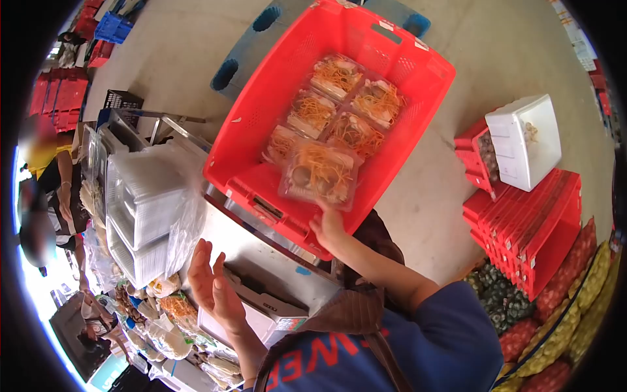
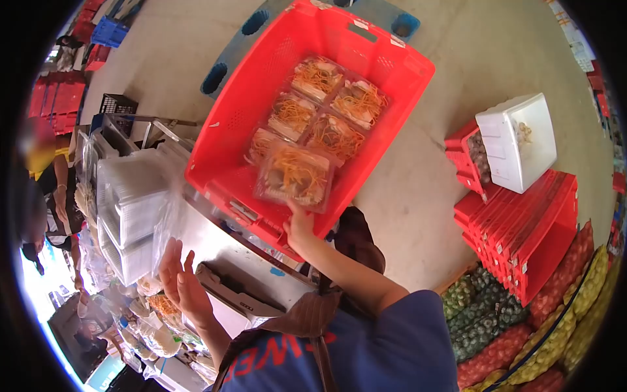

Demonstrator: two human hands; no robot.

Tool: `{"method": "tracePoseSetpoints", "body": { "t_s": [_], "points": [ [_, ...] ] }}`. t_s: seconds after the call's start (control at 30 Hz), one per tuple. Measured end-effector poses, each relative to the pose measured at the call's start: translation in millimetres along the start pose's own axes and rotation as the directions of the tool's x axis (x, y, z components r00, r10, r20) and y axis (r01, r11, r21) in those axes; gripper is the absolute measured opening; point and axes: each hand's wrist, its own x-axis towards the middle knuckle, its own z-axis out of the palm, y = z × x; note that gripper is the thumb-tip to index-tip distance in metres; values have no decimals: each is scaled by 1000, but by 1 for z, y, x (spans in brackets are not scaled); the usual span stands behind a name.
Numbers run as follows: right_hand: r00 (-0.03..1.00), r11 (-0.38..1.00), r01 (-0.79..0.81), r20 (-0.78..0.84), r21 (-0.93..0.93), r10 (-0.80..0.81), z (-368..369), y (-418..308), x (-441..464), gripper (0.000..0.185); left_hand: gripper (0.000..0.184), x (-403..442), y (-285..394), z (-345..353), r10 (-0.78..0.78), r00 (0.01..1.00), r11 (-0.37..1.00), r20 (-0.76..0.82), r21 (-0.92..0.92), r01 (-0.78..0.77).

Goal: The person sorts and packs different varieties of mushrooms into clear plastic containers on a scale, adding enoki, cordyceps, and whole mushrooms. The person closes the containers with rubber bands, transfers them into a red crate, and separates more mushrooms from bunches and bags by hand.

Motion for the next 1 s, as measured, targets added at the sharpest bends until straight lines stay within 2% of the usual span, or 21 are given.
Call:
{"method": "tracePoseSetpoints", "body": {
  "t_s": [0.03, 0.07, 0.1, 0.13, 0.17, 0.2, 0.23, 0.3, 0.33, 0.4, 0.43, 0.5, 0.57, 0.7, 0.73, 0.77, 0.8, 0.83, 0.87, 0.9, 1.0],
  "points": [
    [987, 983, -161, -37, -92, 159, -4, 10, 13, 35, 48, 5, 1, 5, -7, 1000, 1000, -19, -3, 7],
    [985, 981, -172, -46, -91, 168, -1, 19, 26, 35, 48, 8, 1, 8, -17, 1000, 1000, -17, 5, 17],
    [994, 921, 112, 38, -372, -106, 4, 29, 37, 35, 44, 11, 3, 11, -30, 999, 999, -44, 43, 32],
    [922, 711, 382, 198, -590, -332, 6, 30, 46, 35, 39, 13, 4, 13, -41, 996, 996, -73, 79, 47],
    [777, 272, 536, 342, -799, -528, 11, 23, 63, 49, 39, 13, 5, 14, -51, 996, 995, -78, 86, 58],
    [588, -238, 524, 550, -818, -594, 21, 11, 80, 64, 36, 13, 6, 14, -71, 995, 992, -68, 96, 78],
    [595, -239, 523, 552, -818, -584, 28, 3, 85, 64, 34, 11, 6, 14, -92, 994, 989, -60, 108, 98],
    [889, -395, 158, 304, -905, -342, 37, -3, 91, 91, 29, 2, 5, 14, -103, 990, 985, -96, 126, 115],
    [891, -403, 166, 312, -900, -329, 35, -2, 98, 91, 27, -3, 6, 12, -147, 983, 971, -108, 172, 164],
    [957, -306, 62, 143, -950, -253, 27, 2, 126, 106, 23, -13, 9, 10, -191, 970, 951, -153, 216, 221],
    [958, -320, 82, 163, -944, -236, 19, 11, 151, 106, 23, -19, 11, 6, -183, 967, 950, -179, 223, 221],
    [984, -494, 69, 140, -867, -108, 6, 27, 197, 100, 23, -37, 19, -3, -184, 960, 934, -211, 268, 238],
    [954, -640, 191, 294, -744, -56, 30, 22, 193, 76, 21, -56, 25, -15, -254, 933, 893, -256, 308, 327],
    [729, -836, 385, 685, -391, 15, 137, -25, 131, 40, 16, -112, 1, -35, -295, 897, 886, -331, 256, 386],
    [688, -828, 417, 726, -374, 19, 157, -38, 115, 38, 15, -123, 1, -39, -262, 913, 885, -313, 299, 356],
    [685, -741, 501, 728, -447, 23, 179, -49, 103, 40, 15, -133, -5, -44, -229, 920, 902, -319, 286, 324],
    [759, -244, 631, 651, -736, -1, 188, -59, 152, 37, 15, -142, -6, -50, -205, 921, 919, -332, 257, 298],
    [824, 337, 540, 566, -772, -25, 198, -68, 198, 39, 14, -152, -11, -62, -166, 927, 921, -335, 284, 268],
    [875, 383, 459, 482, -801, -41, 201, -78, 201, 47, 13, -159, -12, -78, -151, 924, 925, -350, 279, 257],
    [843, 529, 444, 537, -723, 26, 193, -87, 231, 55, 13, -169, -14, -96, -129, 923, 931, -363, 277, 239],
    [875, 534, 407, 483, -741, 3, 133, -43, 198, 52, 10, -202, -40, -159, -57, 871, 947, -488, 249, 201]
  ]
}}
